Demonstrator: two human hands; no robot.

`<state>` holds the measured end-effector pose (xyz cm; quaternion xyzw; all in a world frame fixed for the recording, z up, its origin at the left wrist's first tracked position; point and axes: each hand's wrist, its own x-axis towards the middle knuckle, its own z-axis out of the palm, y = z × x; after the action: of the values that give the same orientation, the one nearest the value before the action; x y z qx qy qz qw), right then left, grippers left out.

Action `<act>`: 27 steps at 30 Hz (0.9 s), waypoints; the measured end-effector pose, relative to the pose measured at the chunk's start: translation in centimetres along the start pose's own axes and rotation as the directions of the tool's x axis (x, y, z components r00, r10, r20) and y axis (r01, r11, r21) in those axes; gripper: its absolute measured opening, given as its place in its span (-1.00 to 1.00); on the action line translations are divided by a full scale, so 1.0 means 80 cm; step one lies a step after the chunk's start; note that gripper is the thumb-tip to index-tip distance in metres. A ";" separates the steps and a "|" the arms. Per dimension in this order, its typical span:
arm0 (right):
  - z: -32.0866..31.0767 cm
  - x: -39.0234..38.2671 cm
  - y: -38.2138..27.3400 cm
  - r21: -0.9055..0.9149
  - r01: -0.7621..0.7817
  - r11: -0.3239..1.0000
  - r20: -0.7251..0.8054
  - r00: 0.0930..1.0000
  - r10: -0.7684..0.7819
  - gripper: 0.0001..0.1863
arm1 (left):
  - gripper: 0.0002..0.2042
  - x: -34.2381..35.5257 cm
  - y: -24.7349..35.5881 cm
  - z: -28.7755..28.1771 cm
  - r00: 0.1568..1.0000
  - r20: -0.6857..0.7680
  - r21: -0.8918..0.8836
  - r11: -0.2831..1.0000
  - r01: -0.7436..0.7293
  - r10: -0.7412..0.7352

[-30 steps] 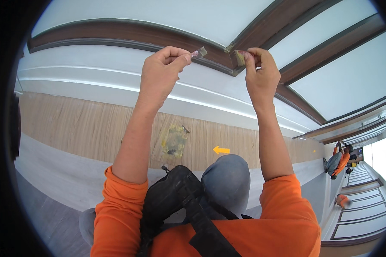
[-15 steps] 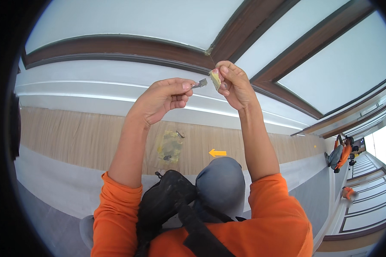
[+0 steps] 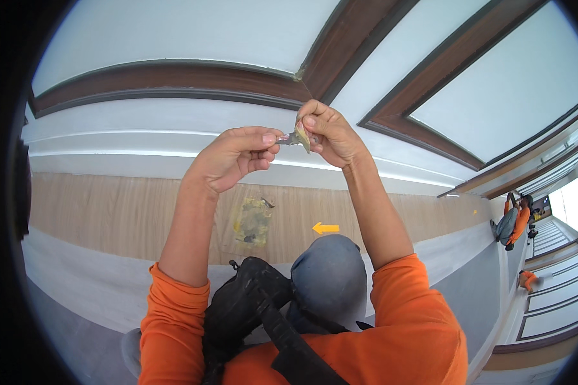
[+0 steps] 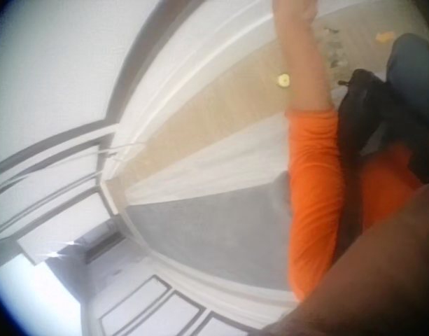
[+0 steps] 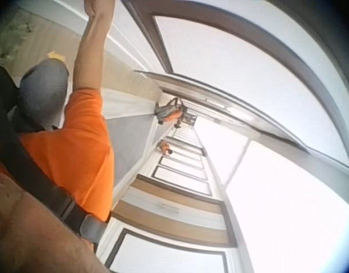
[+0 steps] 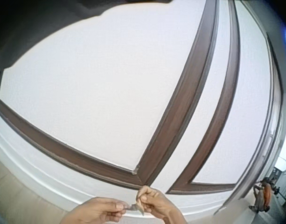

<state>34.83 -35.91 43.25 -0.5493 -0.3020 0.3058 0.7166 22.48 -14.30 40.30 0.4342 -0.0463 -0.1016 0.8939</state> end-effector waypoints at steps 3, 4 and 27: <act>-0.009 -0.014 -0.010 -0.191 -0.015 0.981 -0.129 0.992 -0.010 -0.81 | -0.67 -0.004 0.003 -0.007 0.998 -0.056 -0.004 1.000 -0.019 0.018; -0.010 -0.019 -0.010 -0.272 -0.017 0.962 -0.204 0.978 -0.040 -0.83 | -0.66 -0.006 0.005 -0.009 0.996 -0.084 -0.006 1.000 -0.030 0.030; -0.008 0.077 0.103 -0.942 0.334 -0.028 0.076 0.131 -0.988 -0.74 | -0.76 -0.025 -0.008 -0.005 0.839 -0.439 0.396 0.908 -0.141 0.322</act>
<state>38.32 -29.87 35.71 -0.5980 -0.3669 -0.5481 0.4554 20.51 -13.93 39.54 0.5873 0.1140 0.1333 0.7902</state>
